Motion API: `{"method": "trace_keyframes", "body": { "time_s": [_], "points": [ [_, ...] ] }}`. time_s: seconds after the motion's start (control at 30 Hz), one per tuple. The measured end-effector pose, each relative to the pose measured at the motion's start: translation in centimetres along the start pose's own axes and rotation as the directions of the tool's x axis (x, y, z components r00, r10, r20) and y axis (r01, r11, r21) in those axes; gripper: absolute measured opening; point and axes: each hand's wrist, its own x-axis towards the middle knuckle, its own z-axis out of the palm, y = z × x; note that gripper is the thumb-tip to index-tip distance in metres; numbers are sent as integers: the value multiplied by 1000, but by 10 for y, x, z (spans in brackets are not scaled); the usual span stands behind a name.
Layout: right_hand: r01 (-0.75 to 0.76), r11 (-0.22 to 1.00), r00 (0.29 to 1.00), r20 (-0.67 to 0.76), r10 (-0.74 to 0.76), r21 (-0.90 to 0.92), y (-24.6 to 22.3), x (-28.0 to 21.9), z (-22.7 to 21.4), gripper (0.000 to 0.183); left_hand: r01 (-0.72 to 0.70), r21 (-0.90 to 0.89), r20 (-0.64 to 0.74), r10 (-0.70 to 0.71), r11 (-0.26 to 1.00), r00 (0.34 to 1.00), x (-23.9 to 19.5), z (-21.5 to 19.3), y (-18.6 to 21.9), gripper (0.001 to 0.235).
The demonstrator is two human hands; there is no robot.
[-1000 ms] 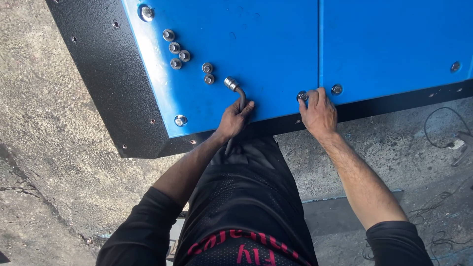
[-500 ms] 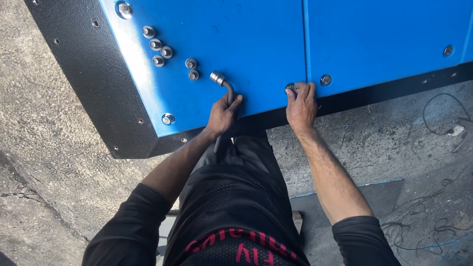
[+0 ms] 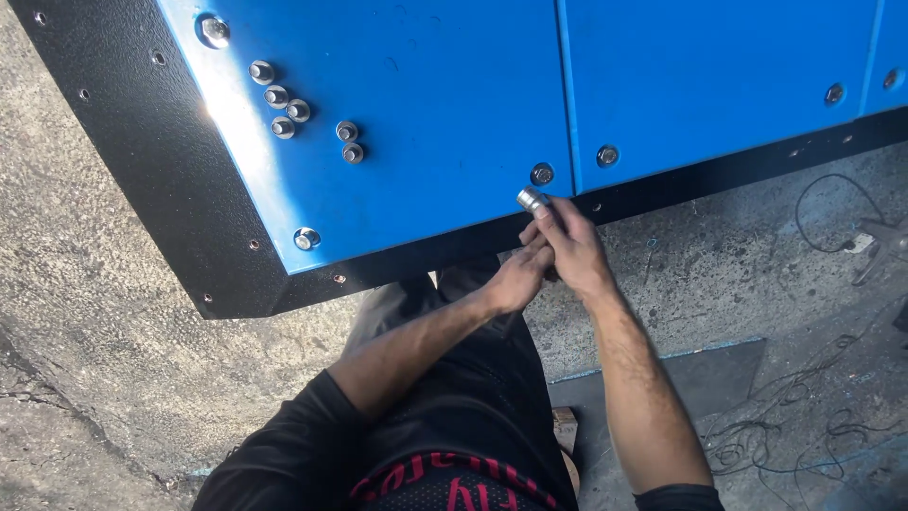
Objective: The person is seen assembling or maintaining blue industrial panels, installing bolts and using tools like a socket wrench and a tap-handle.
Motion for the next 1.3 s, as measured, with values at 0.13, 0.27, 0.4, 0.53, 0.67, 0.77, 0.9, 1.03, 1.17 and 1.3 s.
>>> {"method": "trace_keyframes", "body": {
  "time_s": [0.13,0.27,0.4,0.53,0.67,0.77,0.9,1.03,1.17,1.3],
  "points": [
    [-347,922,936,-7,351,-171,9,1,-32,45,180,333,116,-230,926,966,-4,2,63,60],
    [-168,977,966,-177,191,132,13,18,-55,40,179,711,163,-406,681,899,-25,-16,71,70],
    [-298,887,922,-348,172,-352,-29,38,-46,34,235,641,218,-467,731,857,-59,-47,35,63],
    [130,425,988,153,20,-896,1,58,-53,35,336,585,164,-514,738,842,-74,-66,3,64],
    [400,-23,866,369,338,-916,10,81,-52,32,261,639,78,-398,724,914,-79,-76,-56,69],
    [564,-99,799,512,314,-820,17,91,-55,24,286,635,40,-401,718,915,-74,-82,-21,67],
    [706,-247,707,646,286,-664,2,102,-50,24,301,630,15,-399,716,917,-66,-82,-4,62],
    [844,-353,526,753,396,-404,-3,114,-48,27,214,587,-60,-222,781,973,-54,-80,30,42],
    [902,-383,365,822,437,-197,8,125,-49,23,72,606,-167,38,792,985,-30,-82,45,28],
    [905,-279,426,672,606,-322,-15,125,-36,24,28,678,-226,172,735,959,7,-85,34,24]
  ]
}}
